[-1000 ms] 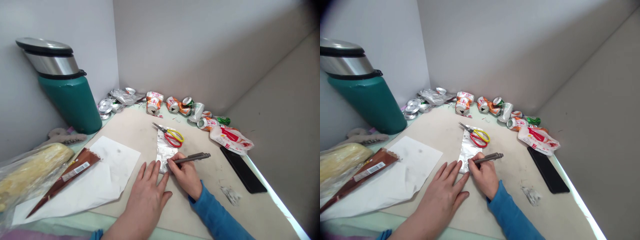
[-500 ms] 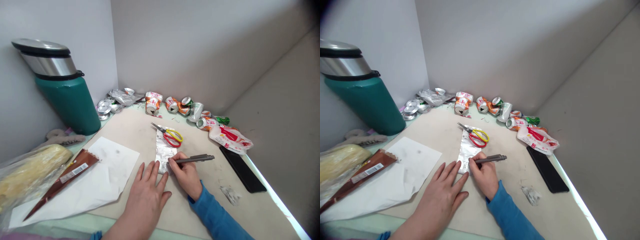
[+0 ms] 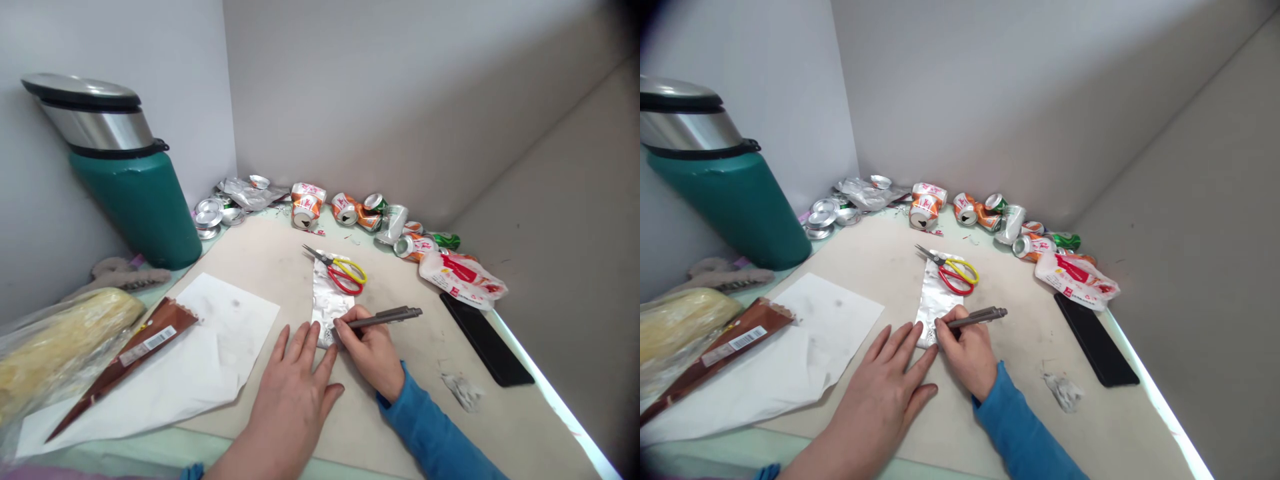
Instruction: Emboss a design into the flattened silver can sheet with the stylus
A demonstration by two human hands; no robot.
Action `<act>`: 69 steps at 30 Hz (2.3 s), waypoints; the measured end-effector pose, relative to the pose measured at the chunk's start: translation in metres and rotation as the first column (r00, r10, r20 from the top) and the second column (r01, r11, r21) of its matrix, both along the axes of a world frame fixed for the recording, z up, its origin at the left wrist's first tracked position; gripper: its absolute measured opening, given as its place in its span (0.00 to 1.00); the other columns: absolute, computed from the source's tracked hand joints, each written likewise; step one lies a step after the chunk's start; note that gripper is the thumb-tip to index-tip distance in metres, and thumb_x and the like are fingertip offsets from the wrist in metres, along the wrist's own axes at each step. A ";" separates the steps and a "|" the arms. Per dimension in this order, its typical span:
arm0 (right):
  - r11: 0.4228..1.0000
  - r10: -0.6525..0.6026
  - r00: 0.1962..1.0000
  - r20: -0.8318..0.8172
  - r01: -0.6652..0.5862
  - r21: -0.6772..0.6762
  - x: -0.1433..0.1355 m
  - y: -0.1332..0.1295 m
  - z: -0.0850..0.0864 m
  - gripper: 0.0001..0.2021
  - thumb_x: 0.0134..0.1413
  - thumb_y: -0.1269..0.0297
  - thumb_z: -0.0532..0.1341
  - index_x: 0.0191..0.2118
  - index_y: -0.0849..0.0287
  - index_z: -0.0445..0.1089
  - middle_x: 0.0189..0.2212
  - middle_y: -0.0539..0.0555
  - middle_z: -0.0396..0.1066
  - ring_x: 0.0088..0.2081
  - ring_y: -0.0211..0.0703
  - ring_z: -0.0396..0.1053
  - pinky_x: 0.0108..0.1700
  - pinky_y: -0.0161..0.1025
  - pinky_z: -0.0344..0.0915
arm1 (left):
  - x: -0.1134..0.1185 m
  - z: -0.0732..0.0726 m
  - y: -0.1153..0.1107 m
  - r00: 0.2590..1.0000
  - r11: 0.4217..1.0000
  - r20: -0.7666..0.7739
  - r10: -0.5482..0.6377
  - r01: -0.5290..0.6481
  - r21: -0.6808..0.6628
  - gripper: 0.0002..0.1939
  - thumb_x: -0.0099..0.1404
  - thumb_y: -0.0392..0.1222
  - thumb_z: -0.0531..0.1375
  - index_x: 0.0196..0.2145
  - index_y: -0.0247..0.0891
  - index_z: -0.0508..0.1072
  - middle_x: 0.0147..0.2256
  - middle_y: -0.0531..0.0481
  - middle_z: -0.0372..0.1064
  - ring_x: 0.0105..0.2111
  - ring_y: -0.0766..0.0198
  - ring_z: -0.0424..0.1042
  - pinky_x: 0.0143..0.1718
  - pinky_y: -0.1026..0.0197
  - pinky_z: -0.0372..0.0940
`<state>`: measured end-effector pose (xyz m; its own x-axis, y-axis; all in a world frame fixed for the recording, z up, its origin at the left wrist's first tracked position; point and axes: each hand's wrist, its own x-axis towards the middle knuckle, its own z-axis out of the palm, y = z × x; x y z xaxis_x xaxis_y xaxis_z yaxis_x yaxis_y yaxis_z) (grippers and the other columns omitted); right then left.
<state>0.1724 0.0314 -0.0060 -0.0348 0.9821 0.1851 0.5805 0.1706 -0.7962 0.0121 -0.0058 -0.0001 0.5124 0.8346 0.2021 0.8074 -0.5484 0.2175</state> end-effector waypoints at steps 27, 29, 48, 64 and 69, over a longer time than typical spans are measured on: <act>1.000 0.028 0.998 0.052 -0.029 0.007 0.001 -0.002 0.002 0.10 0.57 0.62 0.56 0.26 0.56 0.62 0.20 0.47 0.63 0.23 0.39 0.62 0.28 0.35 0.58 | 0.000 0.001 0.000 1.000 1.000 -0.008 0.000 0.000 -0.018 0.23 0.65 0.51 0.54 0.55 0.42 0.67 0.58 0.36 0.57 0.59 0.46 0.57 0.57 0.39 0.54; 0.999 0.036 0.999 0.040 -0.036 0.001 0.001 -0.002 0.002 0.09 0.57 0.62 0.56 0.26 0.57 0.63 0.20 0.47 0.63 0.24 0.39 0.63 0.28 0.35 0.58 | 0.000 0.001 0.000 1.000 1.000 -0.005 -0.001 0.001 -0.017 0.23 0.65 0.51 0.55 0.55 0.42 0.67 0.59 0.37 0.57 0.59 0.47 0.56 0.57 0.39 0.53; 1.000 0.002 0.999 -0.036 -0.001 0.011 0.001 -0.001 -0.002 0.10 0.57 0.62 0.57 0.26 0.57 0.62 0.19 0.46 0.61 0.22 0.37 0.61 0.27 0.34 0.57 | 0.001 0.001 0.000 1.000 1.000 -0.023 0.004 -0.004 -0.018 0.23 0.65 0.52 0.55 0.55 0.43 0.67 0.59 0.38 0.57 0.59 0.48 0.56 0.58 0.40 0.53; 0.999 0.017 0.999 0.042 -0.018 0.041 0.000 -0.001 0.000 0.09 0.56 0.63 0.57 0.26 0.57 0.63 0.20 0.46 0.62 0.23 0.38 0.62 0.28 0.35 0.57 | 0.001 0.000 0.000 1.000 1.000 -0.023 0.000 0.000 -0.007 0.23 0.65 0.51 0.54 0.55 0.42 0.67 0.59 0.37 0.57 0.59 0.47 0.56 0.58 0.40 0.53; 0.999 0.006 0.998 0.057 -0.009 0.050 0.001 -0.001 -0.001 0.09 0.56 0.63 0.57 0.25 0.57 0.62 0.19 0.47 0.62 0.23 0.38 0.61 0.28 0.35 0.57 | 0.001 0.000 -0.001 1.000 1.000 -0.021 -0.001 0.001 0.003 0.23 0.65 0.52 0.54 0.55 0.42 0.67 0.58 0.37 0.58 0.59 0.47 0.57 0.57 0.40 0.54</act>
